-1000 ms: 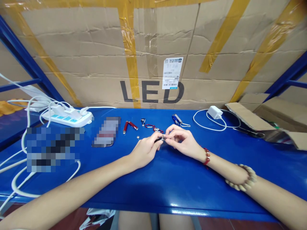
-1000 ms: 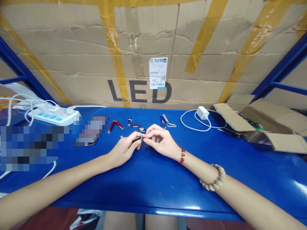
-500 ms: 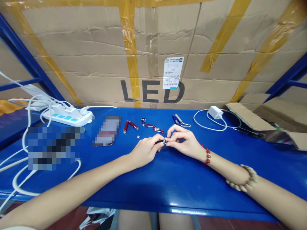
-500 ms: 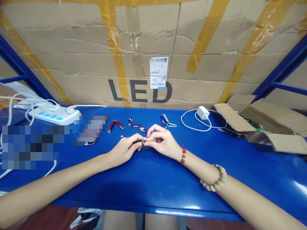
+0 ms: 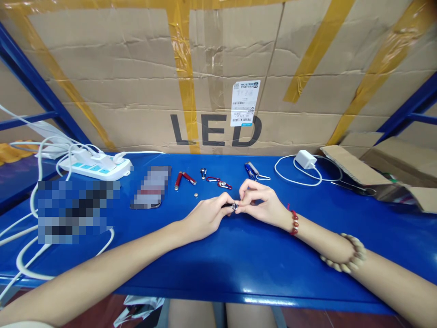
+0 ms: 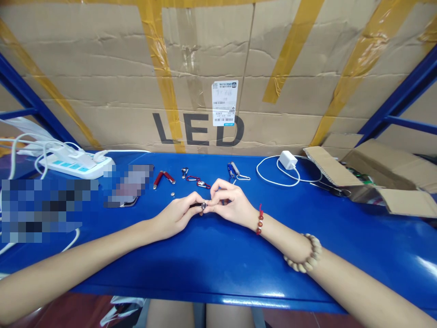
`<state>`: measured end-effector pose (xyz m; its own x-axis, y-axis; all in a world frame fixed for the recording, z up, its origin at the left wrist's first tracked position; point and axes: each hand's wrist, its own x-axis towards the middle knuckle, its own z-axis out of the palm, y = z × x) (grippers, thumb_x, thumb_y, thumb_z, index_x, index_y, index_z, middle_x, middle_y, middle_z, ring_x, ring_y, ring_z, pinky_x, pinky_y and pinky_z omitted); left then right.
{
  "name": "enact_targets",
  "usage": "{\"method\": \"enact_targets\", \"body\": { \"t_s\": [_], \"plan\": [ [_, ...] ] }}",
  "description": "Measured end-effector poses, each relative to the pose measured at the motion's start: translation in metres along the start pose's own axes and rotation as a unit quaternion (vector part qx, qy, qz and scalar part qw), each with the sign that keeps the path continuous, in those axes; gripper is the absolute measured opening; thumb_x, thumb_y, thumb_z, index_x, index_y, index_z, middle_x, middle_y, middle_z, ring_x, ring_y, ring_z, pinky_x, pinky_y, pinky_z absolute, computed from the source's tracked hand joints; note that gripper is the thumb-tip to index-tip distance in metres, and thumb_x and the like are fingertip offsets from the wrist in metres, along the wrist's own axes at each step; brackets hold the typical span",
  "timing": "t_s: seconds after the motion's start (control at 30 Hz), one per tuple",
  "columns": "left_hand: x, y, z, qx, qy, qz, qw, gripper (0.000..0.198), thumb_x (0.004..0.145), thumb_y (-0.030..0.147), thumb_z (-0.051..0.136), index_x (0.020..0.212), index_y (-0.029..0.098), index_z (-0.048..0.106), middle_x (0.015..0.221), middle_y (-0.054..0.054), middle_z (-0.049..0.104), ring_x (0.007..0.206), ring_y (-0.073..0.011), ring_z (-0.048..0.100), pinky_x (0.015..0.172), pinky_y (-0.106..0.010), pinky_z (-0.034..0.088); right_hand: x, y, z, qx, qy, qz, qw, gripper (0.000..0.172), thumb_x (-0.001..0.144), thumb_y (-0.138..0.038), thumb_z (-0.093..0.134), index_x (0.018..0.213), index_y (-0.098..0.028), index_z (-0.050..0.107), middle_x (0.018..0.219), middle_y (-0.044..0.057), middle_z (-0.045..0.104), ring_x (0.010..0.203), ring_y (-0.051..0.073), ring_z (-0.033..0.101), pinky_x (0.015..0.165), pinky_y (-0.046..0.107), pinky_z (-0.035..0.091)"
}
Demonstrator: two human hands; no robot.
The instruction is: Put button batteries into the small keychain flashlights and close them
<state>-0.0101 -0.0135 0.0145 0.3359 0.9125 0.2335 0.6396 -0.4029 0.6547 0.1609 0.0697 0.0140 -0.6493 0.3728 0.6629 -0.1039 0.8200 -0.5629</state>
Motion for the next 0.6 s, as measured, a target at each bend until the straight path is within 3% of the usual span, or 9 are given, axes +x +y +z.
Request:
{"method": "enact_targets", "body": {
  "t_s": [0.33,0.6],
  "plan": [
    [0.0010,-0.0042,0.0027,0.015,0.049,0.023,0.998,0.009,0.087,0.019,0.042,0.081,0.020,0.049,0.087,0.000,0.064,0.080,-0.0142,0.061,0.072,-0.024,0.046,-0.0035,0.0009,0.0042,0.037,-0.008,0.104,0.994,0.035,0.068,-0.040,0.069,0.049,-0.015,0.055,0.071,0.002,0.048,0.052,0.007,0.042,0.043,0.021,0.034],
    [0.0002,-0.0066,0.0052,0.043,0.092,0.040,0.994,0.007,0.086,0.019,0.045,0.081,0.019,0.050,0.087,-0.001,0.064,0.082,-0.0141,0.060,0.073,-0.023,0.045,-0.0015,-0.0005,0.0086,0.081,-0.003,0.153,0.985,0.035,0.071,-0.035,0.067,0.049,-0.015,0.048,0.069,0.001,0.049,0.049,0.005,0.038,0.042,0.020,0.031]
  ]
}}
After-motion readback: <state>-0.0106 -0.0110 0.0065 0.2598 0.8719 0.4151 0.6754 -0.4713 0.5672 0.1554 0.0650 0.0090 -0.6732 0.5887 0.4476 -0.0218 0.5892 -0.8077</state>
